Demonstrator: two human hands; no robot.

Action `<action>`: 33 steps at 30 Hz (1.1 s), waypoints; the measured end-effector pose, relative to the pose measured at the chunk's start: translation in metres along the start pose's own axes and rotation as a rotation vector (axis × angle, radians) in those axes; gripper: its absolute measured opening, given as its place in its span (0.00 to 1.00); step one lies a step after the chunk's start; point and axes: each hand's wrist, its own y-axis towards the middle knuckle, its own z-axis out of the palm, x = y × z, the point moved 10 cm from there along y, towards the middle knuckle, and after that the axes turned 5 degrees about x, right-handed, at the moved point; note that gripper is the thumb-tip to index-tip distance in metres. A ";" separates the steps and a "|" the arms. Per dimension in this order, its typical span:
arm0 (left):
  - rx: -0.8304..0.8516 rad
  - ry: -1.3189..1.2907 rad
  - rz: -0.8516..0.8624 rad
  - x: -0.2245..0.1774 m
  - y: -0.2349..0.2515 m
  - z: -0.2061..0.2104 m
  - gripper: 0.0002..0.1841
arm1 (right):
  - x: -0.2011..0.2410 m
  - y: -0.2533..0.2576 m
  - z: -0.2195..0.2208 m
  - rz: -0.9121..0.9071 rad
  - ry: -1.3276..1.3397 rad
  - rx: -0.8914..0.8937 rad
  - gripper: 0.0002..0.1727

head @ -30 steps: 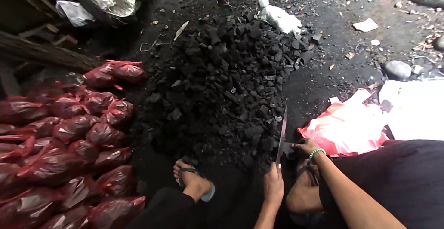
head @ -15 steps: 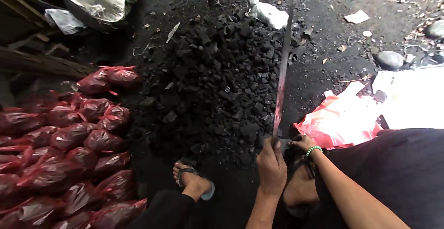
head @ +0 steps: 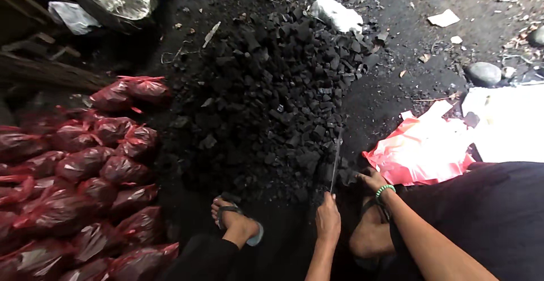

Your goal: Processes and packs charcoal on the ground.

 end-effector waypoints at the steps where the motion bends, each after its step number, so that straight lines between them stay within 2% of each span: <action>1: -0.048 -0.026 0.001 0.003 0.001 -0.008 0.20 | 0.001 0.002 0.003 -0.001 -0.057 0.017 0.27; 6: -0.127 -0.090 0.002 0.014 0.003 -0.018 0.19 | 0.015 0.010 0.025 -0.081 -0.435 0.062 0.42; 10: -0.140 -0.144 -0.027 0.021 0.002 -0.023 0.19 | 0.027 0.000 0.027 -0.047 -0.444 -0.043 0.50; 14: -0.150 -0.193 -0.083 0.027 0.001 -0.034 0.20 | 0.031 0.006 0.026 -0.107 -0.437 -0.034 0.47; 18: -0.186 -0.228 -0.078 0.027 0.000 -0.040 0.20 | 0.034 0.009 0.015 -0.113 -0.250 -0.101 0.40; 21: -0.187 -0.240 -0.083 0.028 0.000 -0.041 0.20 | 0.025 0.015 0.008 -0.145 -0.067 -0.159 0.47; 23: -0.175 -0.244 -0.082 0.029 0.003 -0.039 0.20 | 0.022 0.017 0.008 -0.149 -0.118 -0.167 0.50; 27: -0.171 -0.238 -0.075 0.031 0.003 -0.036 0.20 | 0.018 0.023 0.017 -0.046 -0.330 -0.103 0.48; 33: -0.103 -0.228 -0.053 0.028 0.001 -0.026 0.20 | 0.025 0.025 0.010 -0.111 -0.199 -0.082 0.48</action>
